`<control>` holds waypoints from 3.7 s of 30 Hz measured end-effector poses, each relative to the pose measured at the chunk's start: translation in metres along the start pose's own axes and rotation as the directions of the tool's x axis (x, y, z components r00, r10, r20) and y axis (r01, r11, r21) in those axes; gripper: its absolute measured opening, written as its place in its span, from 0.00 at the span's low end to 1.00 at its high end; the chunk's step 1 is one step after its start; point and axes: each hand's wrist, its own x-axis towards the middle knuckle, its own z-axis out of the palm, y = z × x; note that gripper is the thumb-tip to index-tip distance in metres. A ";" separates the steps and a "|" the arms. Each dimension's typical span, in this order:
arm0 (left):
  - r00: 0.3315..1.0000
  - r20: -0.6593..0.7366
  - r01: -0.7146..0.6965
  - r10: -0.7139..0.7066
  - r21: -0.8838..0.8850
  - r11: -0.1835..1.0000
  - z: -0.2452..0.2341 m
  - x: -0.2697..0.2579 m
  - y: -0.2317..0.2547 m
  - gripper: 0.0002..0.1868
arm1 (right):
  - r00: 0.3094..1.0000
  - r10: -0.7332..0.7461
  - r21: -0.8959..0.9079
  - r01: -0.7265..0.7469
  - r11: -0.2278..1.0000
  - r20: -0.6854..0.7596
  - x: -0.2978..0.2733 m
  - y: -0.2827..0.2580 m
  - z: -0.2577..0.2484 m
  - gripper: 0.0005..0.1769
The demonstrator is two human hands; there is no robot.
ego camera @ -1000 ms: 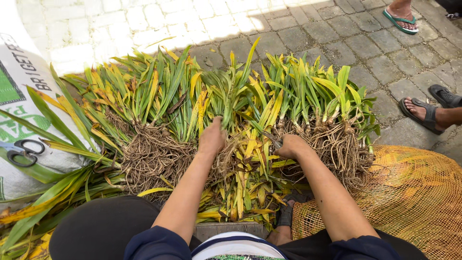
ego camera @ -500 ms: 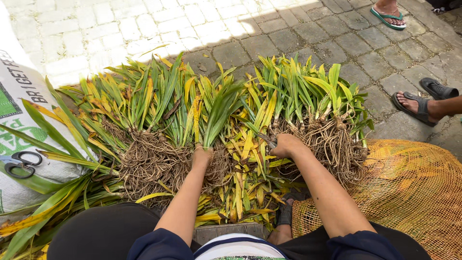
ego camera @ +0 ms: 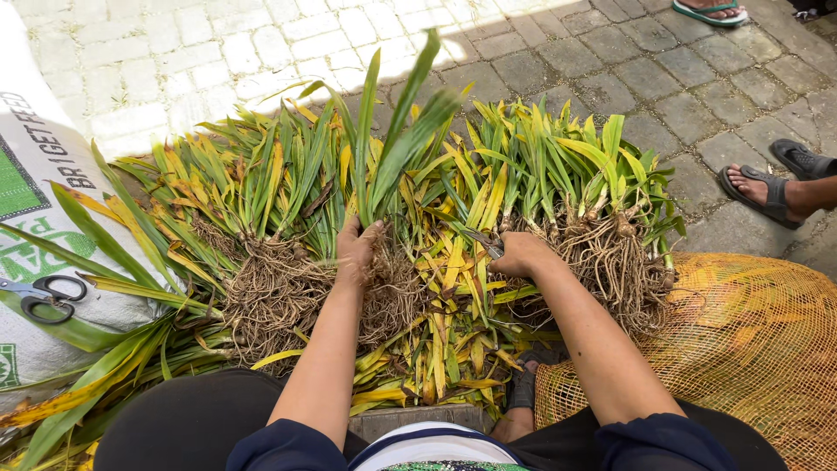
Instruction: The person trims the roots and leaves of plants using shears. They handle bunches of plants one at a time, cutting off excess material and placing the trimmed plants into a pile.
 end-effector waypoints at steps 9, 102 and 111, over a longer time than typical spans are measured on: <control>0.414 0.260 0.862 -0.872 0.195 0.467 -0.099 0.109 -0.175 0.28 | 0.995 -0.067 -0.055 0.071 0.996 0.069 -0.004 -0.013 0.009 0.40; 0.833 0.250 -0.547 0.495 0.230 0.805 0.096 -0.112 0.043 0.27 | 0.896 -0.175 0.646 0.420 0.637 -0.409 -0.035 -0.050 -0.004 0.29; 0.813 0.531 -0.398 0.241 0.203 0.895 0.101 -0.128 0.091 0.44 | 0.835 -0.029 0.689 0.472 0.550 -0.549 -0.069 -0.039 -0.017 0.27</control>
